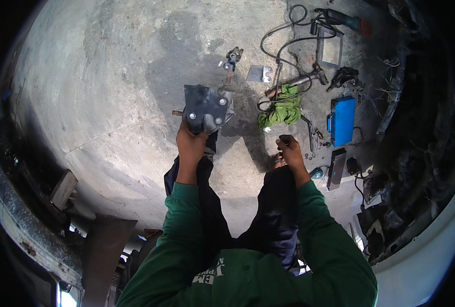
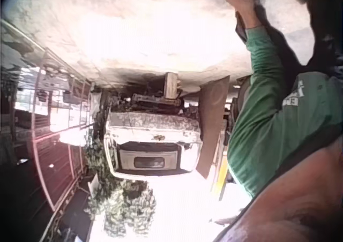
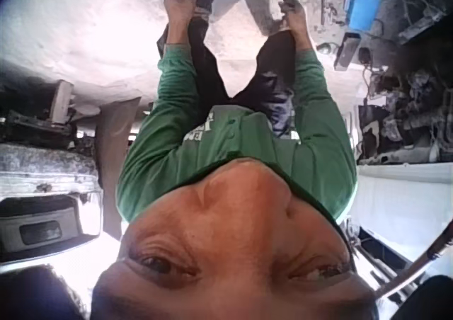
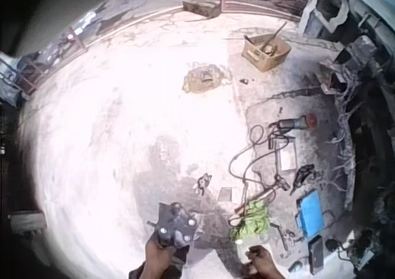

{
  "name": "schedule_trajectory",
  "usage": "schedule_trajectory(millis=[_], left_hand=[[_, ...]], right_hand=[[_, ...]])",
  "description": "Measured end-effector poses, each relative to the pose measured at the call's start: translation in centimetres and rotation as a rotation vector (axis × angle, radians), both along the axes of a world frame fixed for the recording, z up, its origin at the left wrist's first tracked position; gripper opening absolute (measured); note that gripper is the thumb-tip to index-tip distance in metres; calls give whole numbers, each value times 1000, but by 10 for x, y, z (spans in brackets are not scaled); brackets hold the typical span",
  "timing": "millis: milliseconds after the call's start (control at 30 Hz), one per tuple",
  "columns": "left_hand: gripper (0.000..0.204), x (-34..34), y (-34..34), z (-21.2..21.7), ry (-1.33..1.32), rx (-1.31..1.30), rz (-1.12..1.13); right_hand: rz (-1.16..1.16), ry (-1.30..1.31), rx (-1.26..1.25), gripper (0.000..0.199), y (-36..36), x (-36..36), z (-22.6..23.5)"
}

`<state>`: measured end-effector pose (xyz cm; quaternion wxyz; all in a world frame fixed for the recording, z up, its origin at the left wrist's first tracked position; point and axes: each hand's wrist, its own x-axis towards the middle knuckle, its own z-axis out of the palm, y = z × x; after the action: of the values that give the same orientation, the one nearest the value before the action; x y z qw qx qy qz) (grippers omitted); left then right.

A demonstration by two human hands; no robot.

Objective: The person picks up a metal part and an angle grinder, then sits on the floor to grind the edges of the metal part, producing sparks. After grinding, the person stands, walks to another area, receives a plastic bag of parts from another person, and places the ground metal part under a vehicle.

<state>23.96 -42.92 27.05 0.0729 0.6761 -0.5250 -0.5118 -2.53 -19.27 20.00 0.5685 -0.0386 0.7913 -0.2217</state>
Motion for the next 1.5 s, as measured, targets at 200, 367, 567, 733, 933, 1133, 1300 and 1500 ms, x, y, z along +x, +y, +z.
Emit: schedule_trajectory(millis=[200,367,567,733,933,1133,1300,1500], left_hand=[[33,22,-84,-60,151,258,635],[30,22,-148,-76,183,448,790],[41,-12,-198,-91,136,396,648],[47,-43,-220,-96,60,316,435],[50,-52,-213,-127,-15,278,385],[49,-43,-200,-165,-48,114,162],[50,-75,-234,-132,-19,344,240],[58,-71,-312,-119,-27,448,74]], right_hand=[[361,429,-74,47,-183,-107,-98],[561,563,226,74,-269,-151,-210],[581,597,389,66,-299,-145,-279],[457,588,261,57,-277,-156,-226],[317,817,-97,53,-318,-203,-39],[-308,917,70,36,-324,-350,-31],[-670,652,135,57,-344,-463,-156],[-560,605,130,63,-345,-548,-270]])
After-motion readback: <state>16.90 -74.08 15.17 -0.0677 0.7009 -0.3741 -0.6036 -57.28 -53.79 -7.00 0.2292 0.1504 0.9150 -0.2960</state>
